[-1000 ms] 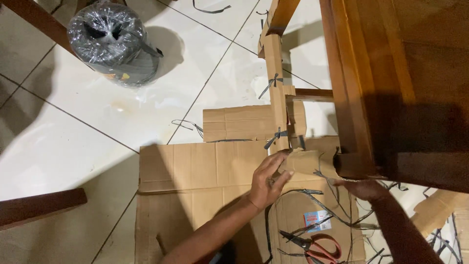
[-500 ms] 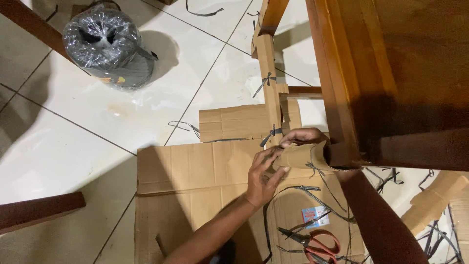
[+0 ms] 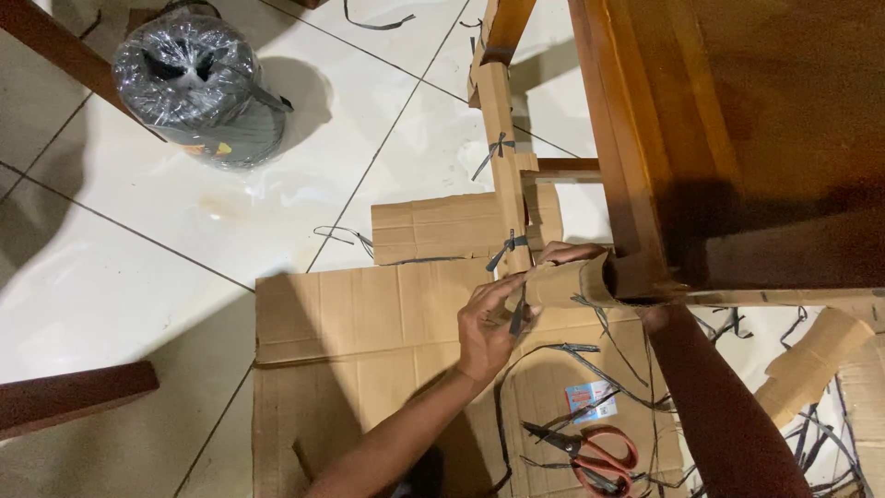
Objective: Wrapping wooden chair legs with cardboard and securing them with plastic ties.
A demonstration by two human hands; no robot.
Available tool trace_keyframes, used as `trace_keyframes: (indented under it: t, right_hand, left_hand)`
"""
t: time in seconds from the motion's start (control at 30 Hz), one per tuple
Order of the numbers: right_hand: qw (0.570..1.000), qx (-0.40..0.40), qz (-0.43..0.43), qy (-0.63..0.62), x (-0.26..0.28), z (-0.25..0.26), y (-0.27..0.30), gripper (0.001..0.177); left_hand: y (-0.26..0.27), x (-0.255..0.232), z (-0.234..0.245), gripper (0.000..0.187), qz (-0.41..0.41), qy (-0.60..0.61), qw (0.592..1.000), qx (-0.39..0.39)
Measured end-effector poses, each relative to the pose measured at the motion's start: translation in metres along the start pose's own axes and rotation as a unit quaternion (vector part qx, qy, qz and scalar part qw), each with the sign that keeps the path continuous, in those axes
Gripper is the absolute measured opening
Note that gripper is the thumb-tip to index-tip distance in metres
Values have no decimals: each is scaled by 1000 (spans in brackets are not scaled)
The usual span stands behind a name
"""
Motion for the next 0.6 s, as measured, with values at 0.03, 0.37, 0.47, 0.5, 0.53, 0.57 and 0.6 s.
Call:
trace_keyframes:
  t: [0.03, 0.37, 0.47, 0.5, 0.53, 0.57, 0.6]
  right_hand:
    - [1000, 10, 24, -1, 1, -2, -1, 49]
    - [945, 55, 139, 292, 48, -39, 4, 56]
    - [984, -85, 24, 157, -7, -1, 24, 58]
    - [984, -86, 24, 157, 10, -14, 23, 58]
    - [955, -104, 19, 278, 28, -27, 22, 40]
    - [911, -118, 14, 394, 46, -39, 19, 45]
    - [911, -119, 15, 394, -17, -1, 30, 45]
  left_hand:
    - [0, -7, 0, 42, 7, 20, 1000, -15]
    - [6, -18, 0, 22, -38, -12, 999, -30]
    - [7, -17, 2, 18, -40, -32, 998, -48]
    - [7, -17, 1, 18, -40, -31, 998, -47]
    - [7, -18, 1, 17, -51, -34, 997, -45]
    - [6, -19, 1, 17, -63, -37, 996, -45]
    - [6, -19, 0, 17, -64, -37, 996, -44]
Point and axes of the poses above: each hand's wrist, its own y-axis away from the middle knuckle, its own z-axis out of the back of the hand, x = y × z, the point moved 6 cm from there along -y, towards the middle knuckle, and after that the axes turned 2 degrees about -x, right-handed, at the moved point
